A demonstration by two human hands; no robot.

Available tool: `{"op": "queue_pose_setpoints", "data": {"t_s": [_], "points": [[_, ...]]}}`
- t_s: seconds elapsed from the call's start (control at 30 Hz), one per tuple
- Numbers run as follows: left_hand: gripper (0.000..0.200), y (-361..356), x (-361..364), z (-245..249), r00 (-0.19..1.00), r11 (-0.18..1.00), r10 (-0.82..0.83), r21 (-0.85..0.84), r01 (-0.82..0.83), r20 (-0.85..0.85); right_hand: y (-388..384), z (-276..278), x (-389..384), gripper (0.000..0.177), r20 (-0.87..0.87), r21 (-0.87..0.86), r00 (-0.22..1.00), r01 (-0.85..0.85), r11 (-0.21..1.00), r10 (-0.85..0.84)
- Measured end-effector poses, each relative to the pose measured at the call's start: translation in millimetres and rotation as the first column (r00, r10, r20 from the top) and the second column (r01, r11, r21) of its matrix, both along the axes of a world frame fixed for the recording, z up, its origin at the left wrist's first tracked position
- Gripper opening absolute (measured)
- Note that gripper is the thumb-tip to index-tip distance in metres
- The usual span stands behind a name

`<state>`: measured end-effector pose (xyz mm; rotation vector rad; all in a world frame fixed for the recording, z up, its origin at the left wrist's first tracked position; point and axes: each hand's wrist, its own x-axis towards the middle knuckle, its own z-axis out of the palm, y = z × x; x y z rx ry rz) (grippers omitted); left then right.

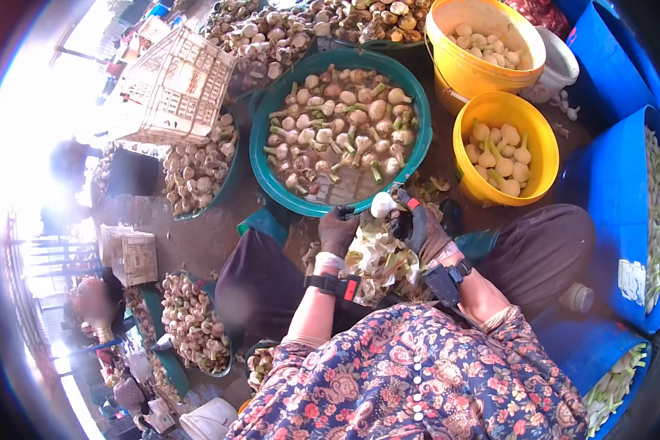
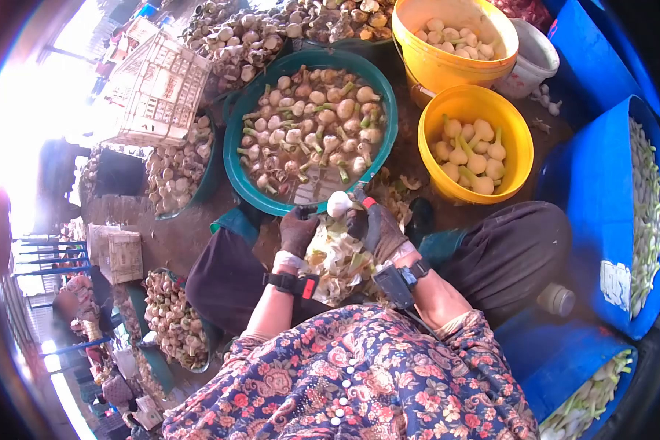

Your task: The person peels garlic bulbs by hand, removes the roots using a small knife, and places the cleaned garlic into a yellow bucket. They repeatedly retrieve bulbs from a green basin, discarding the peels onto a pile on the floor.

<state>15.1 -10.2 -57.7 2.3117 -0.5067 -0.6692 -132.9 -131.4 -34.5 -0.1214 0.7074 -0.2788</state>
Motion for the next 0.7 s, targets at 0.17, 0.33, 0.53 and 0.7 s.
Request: {"op": "queue_pose_setpoints", "data": {"t_s": [0.17,0.33,0.53,0.7], "points": [[0.039,-1.4,48.8,-21.3,0.928,0.952,-0.268,0.221,0.213,0.26,-30.8,-9.3,-2.9,0.028,-0.091,-0.1,0.995,0.019,0.995,-0.028],[0.064,-35.4,119.9,-56.0,0.749,0.865,-0.472,0.407,0.293,0.464,-98.1,92.6,-9.0,0.065,0.549,-0.123,0.824,0.245,0.962,-0.14],[0.06,-81.3,151.1,-90.2,0.564,0.571,-0.766,0.728,0.38,0.307,-75.7,37.5,-0.5,0.061,-0.009,-0.444,1.0,-0.005,0.896,0.001],[0.049,-81.0,119.1,-72.2,0.896,0.876,-0.412,0.197,0.44,-0.168,-46.4,-9.4,14.0,0.05,-0.335,-0.595,0.929,-0.336,0.73,0.155]]}}
